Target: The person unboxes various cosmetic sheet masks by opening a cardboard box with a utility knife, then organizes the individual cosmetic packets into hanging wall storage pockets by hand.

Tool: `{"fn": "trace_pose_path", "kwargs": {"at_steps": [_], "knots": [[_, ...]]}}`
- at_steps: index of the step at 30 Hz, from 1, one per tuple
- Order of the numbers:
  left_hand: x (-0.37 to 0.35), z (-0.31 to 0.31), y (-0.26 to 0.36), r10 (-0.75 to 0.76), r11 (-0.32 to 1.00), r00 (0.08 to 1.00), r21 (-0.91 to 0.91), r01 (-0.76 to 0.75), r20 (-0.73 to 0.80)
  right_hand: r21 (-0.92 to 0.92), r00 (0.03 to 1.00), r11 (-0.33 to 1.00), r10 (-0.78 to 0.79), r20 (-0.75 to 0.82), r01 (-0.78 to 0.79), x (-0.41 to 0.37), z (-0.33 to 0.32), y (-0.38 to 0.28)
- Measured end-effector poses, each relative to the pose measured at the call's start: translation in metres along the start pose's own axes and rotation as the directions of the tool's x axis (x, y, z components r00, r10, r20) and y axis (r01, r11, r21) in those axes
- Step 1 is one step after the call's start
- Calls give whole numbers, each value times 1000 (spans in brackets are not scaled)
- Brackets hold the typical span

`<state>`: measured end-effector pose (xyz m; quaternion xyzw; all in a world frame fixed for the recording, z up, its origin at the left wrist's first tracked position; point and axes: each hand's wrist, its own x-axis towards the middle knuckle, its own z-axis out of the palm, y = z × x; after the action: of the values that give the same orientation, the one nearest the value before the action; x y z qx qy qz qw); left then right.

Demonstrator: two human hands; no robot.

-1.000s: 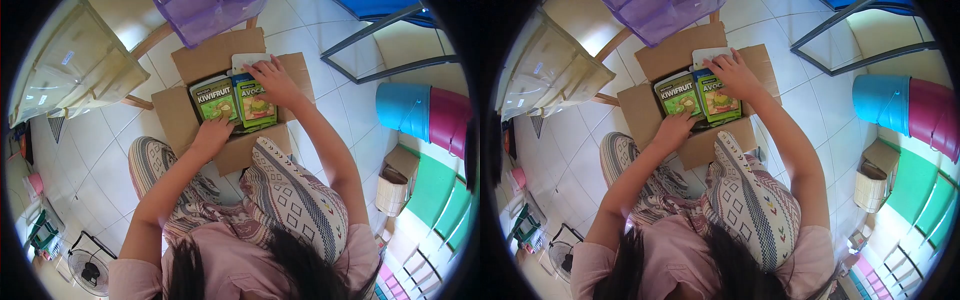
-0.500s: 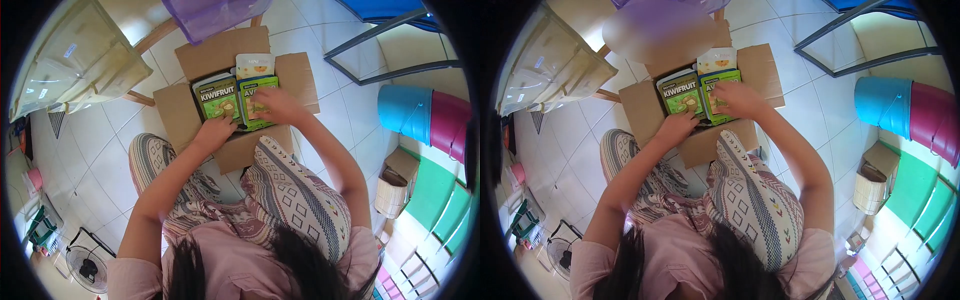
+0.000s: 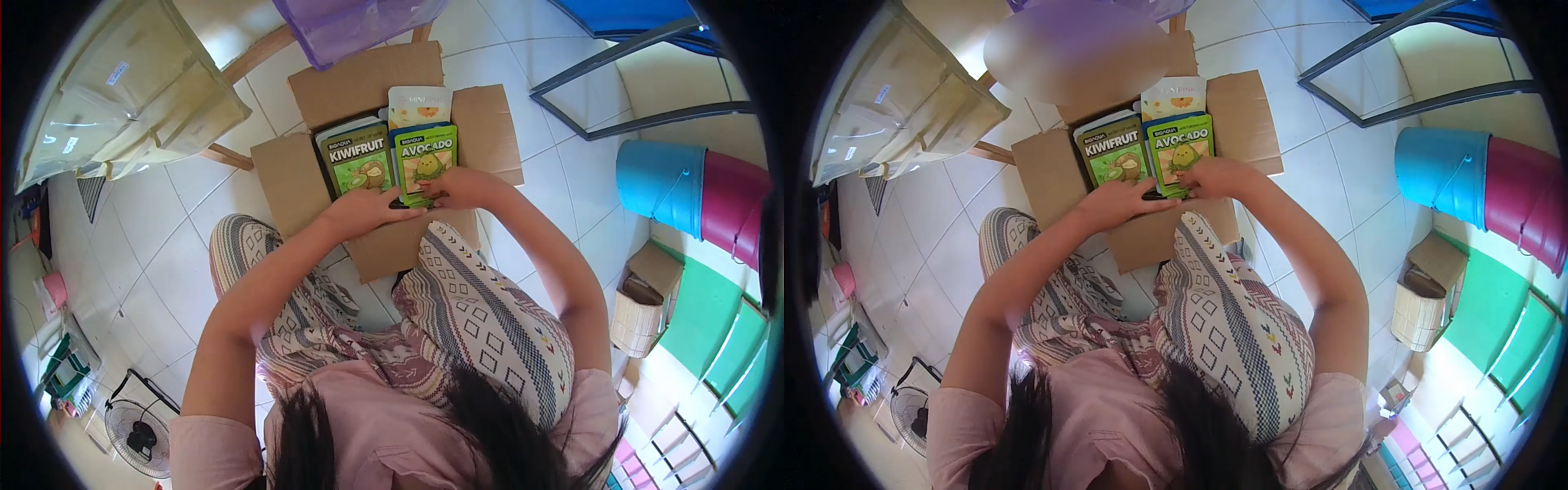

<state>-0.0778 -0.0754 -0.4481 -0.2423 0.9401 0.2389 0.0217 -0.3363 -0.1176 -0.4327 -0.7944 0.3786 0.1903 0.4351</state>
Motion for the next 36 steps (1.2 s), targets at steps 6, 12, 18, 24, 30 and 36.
{"fn": "trace_pose_path", "kwargs": {"at_steps": [6,12,18,24,30,36], "knots": [[5,3,-13,77,994,996,-79,-75,34,-39,996,998,-44,80,47,7,-2,5],[6,10,-10,67,997,998,-30,-67,6,-296,988,945,-153,-30,138,14,3,3],[6,1,-9,94,996,995,4,-94,25,-263,957,948,-231,-176,181,6,0,-1],[5,13,-15,126,991,992,-34,-126,4,-231,968,967,-150,-201,102,9,11,9],[4,22,-20,133,991,991,-2,-133,25,-200,970,977,-111,-216,68,10,11,6],[4,6,-11,87,996,994,-7,-86,67,-163,956,981,-141,-259,101,10,12,6]]}}
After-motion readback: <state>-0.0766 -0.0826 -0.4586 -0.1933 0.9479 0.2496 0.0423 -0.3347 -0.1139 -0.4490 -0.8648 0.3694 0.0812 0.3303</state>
